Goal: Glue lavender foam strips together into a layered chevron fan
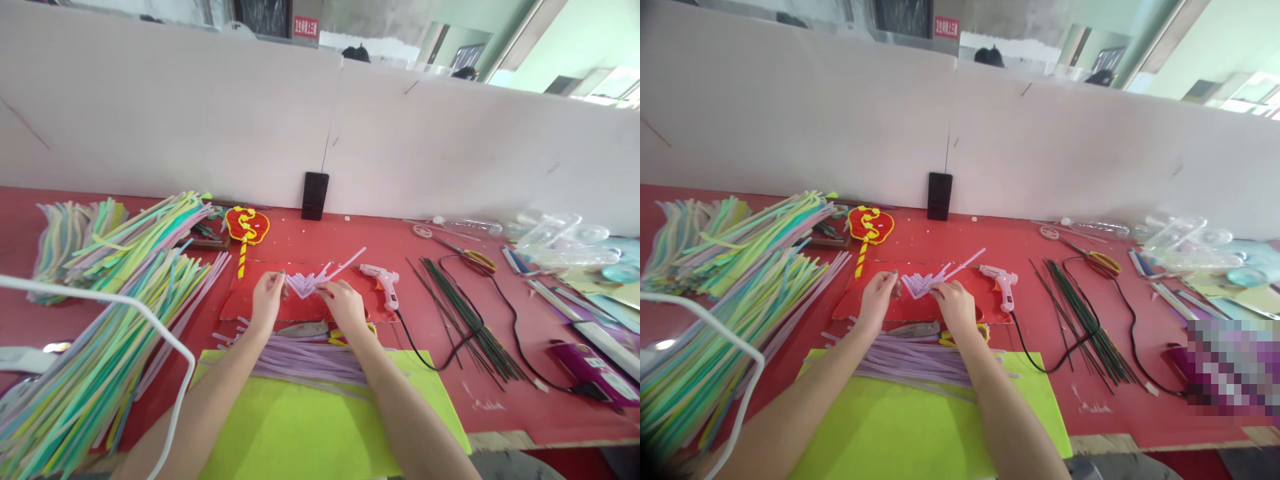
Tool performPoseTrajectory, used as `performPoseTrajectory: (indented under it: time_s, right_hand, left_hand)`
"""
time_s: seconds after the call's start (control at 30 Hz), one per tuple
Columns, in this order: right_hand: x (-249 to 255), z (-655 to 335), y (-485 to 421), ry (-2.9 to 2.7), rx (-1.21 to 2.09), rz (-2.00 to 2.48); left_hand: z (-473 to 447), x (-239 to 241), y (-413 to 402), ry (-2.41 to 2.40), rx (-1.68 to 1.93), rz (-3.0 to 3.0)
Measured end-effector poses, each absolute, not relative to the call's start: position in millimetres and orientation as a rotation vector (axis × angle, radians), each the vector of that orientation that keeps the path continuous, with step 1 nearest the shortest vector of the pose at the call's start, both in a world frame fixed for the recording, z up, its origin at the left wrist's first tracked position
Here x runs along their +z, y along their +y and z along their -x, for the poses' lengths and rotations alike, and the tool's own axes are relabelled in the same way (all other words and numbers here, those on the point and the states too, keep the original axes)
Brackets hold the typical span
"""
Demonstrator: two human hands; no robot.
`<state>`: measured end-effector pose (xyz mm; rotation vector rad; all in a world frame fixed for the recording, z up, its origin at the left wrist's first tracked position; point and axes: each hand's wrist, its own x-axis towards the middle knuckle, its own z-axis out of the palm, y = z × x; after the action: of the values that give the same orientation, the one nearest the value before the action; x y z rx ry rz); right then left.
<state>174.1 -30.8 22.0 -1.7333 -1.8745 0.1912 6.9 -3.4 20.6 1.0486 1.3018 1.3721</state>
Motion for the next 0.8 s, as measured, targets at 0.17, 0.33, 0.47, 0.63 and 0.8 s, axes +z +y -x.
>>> performPoseTrajectory:
  time_s: [0.17,0.33,0.47,0.63,0.8]
  right_hand:
    - [20,-172,-30,-1.901,0.169,1.702]
    - [18,-170,-30,-1.933,0.170,1.689]
    - [20,-171,-31,-1.964,0.200,1.701]
    - [25,-171,-34,-1.980,0.209,1.819]
    - [25,-169,-33,-2.032,0.197,1.802]
  left_hand:
    - [-4,14,-2,1.424,1.321,-1.283]
    - [2,14,3,1.511,1.284,-1.790]
    - [3,15,7,1.390,1.093,-2.243]
    - [-1,11,4,1.414,0.843,-2.322]
    - [0,9,3,1.406,0.711,-2.350]
